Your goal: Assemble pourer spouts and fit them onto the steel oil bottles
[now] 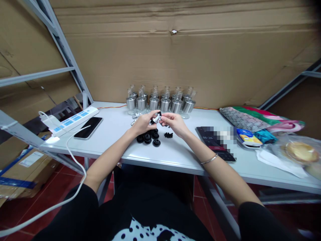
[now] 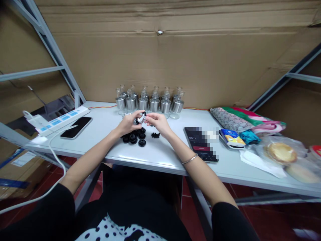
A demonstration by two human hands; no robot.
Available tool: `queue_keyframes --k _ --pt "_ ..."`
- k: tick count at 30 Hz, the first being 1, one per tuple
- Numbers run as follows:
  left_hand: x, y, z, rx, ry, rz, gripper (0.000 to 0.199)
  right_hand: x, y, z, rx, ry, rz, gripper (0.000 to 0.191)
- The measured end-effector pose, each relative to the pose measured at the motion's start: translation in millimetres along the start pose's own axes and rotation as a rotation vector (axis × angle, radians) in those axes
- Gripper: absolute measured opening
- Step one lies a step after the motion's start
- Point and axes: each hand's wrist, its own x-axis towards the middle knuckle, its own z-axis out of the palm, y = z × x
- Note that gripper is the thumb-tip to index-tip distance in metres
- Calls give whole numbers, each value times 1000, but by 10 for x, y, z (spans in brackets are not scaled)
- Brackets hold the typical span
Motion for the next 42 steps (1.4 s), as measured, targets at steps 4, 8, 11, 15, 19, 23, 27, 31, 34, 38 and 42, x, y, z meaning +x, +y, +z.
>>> queue_keyframes --k 4,8,11,15,19,23,27,31,34,38,42 --pt "-6 -2 13 -24 12 21 61 -17 -19 1 88 -104 37 34" --pt "-7 -9 25 -28 28 41 61 -34 -46 -30 161 -191 95 31" --pt "-8 -14 28 -19 30 47 60 -29 -53 -67 159 -233 128 33" --pt "-12 -13 26 2 25 56 60 -7 -39 -90 111 -210 111 33" --pt "-12 -1 26 17 27 60 59 2 -21 -73 43 -154 43 31" --pt "-13 4 37 11 30 53 60 -1 -23 -59 3 -138 23 32" --pt "-12 -3 45 9 21 50 60 7 -31 -80 -62 -149 18 32" --pt "-7 4 41 25 28 40 63 13 -34 -87 -127 -120 0 33" --pt "-6 22 30 7 44 44 71 5 -36 -67 -66 -117 0 31" --pt "-9 33 5 -43 47 45 75 -2 -27 -56 0 -139 37 33" --pt "-6 33 -11 -64 35 13 73 9 5 -61 -27 -118 25 34"
